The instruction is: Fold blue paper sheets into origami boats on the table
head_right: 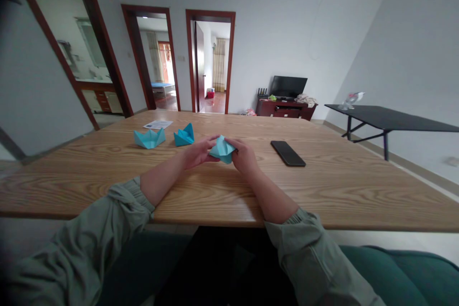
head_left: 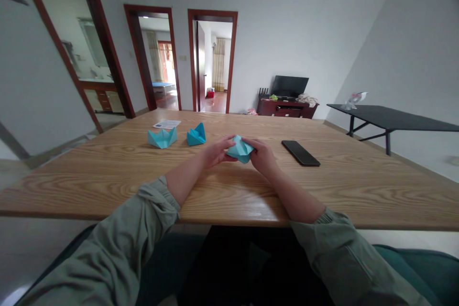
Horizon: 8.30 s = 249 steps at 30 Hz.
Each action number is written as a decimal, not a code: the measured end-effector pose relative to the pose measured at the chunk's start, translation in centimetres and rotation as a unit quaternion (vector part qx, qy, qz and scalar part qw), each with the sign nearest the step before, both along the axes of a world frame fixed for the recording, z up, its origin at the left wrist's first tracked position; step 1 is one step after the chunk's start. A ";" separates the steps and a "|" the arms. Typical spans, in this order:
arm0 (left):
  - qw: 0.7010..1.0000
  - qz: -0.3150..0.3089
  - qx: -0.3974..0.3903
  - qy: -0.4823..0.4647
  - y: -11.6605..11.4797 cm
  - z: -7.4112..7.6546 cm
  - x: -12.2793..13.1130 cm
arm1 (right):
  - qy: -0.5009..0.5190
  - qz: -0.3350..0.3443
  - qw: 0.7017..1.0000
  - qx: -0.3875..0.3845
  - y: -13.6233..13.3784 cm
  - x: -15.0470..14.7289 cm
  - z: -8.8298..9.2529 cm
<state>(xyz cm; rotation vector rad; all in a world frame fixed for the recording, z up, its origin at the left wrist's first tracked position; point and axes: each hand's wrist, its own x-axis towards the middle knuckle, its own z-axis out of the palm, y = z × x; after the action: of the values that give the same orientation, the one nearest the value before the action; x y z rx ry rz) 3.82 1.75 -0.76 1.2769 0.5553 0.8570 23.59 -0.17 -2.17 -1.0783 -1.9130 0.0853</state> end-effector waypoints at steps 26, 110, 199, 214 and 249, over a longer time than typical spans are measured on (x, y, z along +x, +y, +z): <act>0.834 0.178 0.445 0.273 -1.2 -0.4 1.8 | 0.000 0.052 0.991 -0.121 -0.2 -0.5 0.2; 0.687 0.346 0.464 0.439 3.8 3.1 -8.2 | -0.120 -0.074 0.952 -0.272 2.0 5.6 -1.1; 0.953 0.160 0.251 0.060 1.2 0.0 0.3 | 0.149 0.125 0.974 -0.117 -0.3 -3.4 0.2; 0.864 0.283 0.354 0.219 -0.9 0.2 4.0 | 0.155 -0.154 0.974 -0.058 0.5 -3.6 0.2; 0.998 0.029 -0.027 -0.056 0.6 0.3 1.1 | 0.074 -0.017 0.996 -0.037 0.1 -2.8 0.3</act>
<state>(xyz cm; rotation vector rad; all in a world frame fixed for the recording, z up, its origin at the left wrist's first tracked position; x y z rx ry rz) 4.88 2.34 -0.42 1.1602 0.5239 0.9494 20.76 -0.11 -1.82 -1.1214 -1.7695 0.2122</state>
